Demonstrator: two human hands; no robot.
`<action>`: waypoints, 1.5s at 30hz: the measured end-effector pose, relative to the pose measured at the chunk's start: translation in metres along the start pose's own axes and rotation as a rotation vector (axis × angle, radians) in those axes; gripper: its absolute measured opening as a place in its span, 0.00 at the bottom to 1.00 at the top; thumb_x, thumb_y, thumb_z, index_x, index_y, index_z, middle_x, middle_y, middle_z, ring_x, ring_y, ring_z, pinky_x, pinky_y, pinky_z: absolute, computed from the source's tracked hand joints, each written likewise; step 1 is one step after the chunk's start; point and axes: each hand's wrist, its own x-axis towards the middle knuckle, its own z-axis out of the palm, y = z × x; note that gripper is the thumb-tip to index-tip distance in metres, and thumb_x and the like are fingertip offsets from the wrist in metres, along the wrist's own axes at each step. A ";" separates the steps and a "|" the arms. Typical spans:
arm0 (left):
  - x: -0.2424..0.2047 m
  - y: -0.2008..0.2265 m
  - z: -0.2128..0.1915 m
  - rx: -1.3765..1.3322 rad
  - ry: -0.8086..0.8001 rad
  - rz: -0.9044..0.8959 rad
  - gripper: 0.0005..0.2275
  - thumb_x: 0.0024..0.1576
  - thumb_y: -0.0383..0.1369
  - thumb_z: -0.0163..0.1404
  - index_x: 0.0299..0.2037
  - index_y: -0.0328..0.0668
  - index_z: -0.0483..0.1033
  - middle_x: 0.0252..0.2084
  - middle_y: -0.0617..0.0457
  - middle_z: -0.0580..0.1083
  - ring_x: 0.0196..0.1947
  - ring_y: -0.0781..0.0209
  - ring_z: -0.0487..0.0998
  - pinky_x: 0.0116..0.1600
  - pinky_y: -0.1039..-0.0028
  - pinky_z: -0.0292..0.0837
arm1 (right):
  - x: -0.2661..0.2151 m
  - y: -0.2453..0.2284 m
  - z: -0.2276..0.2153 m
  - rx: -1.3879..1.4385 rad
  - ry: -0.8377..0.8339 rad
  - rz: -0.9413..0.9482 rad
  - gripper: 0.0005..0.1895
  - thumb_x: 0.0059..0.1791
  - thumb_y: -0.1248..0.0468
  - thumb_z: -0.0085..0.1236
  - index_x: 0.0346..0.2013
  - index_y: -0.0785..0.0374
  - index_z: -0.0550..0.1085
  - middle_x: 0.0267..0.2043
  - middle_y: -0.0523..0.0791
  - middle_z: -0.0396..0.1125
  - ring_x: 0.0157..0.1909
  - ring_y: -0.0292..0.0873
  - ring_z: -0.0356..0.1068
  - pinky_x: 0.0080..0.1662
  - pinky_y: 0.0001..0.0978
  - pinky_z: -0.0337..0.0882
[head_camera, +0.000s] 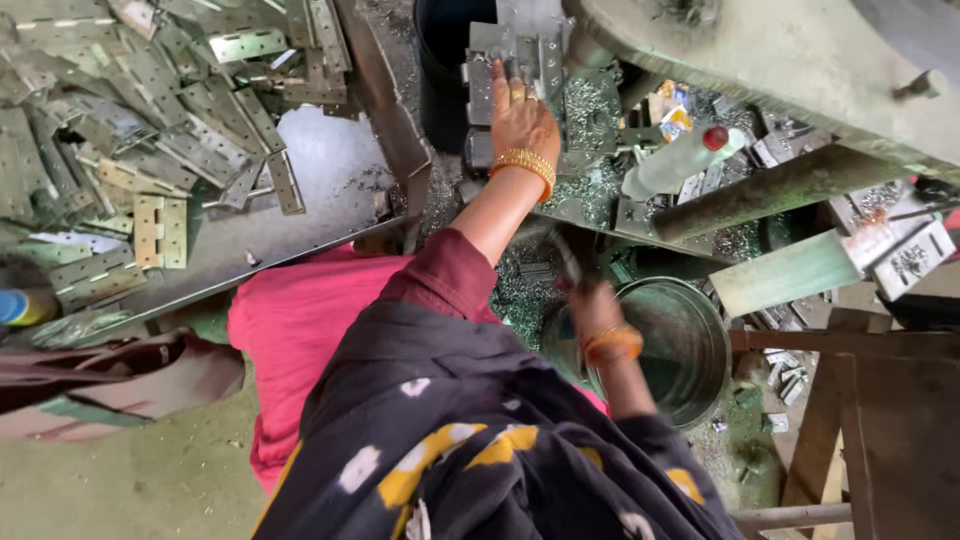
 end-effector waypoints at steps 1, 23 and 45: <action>0.007 0.003 0.000 -0.003 -0.045 -0.006 0.18 0.70 0.35 0.36 0.60 0.38 0.77 0.74 0.39 0.63 0.79 0.42 0.51 0.78 0.46 0.20 | 0.002 0.002 0.004 0.040 0.050 -0.026 0.22 0.46 0.53 0.57 0.44 0.69 0.76 0.39 0.62 0.73 0.45 0.67 0.72 0.44 0.52 0.71; -0.026 0.041 0.002 -0.077 0.199 0.106 0.10 0.62 0.32 0.49 0.47 0.37 0.80 0.50 0.45 0.76 0.44 0.57 0.78 0.49 0.65 0.72 | -0.039 -0.146 -0.099 0.037 0.251 -0.095 0.21 0.49 0.55 0.58 0.53 0.62 0.72 0.42 0.57 0.75 0.45 0.61 0.75 0.45 0.51 0.72; -0.043 0.010 0.003 0.032 0.113 0.034 0.12 0.63 0.35 0.45 0.45 0.44 0.84 0.63 0.44 0.73 0.69 0.43 0.61 0.75 0.44 0.32 | -0.022 -0.081 -0.037 0.050 -0.006 -0.036 0.24 0.50 0.49 0.58 0.54 0.62 0.74 0.42 0.57 0.74 0.44 0.60 0.76 0.45 0.49 0.72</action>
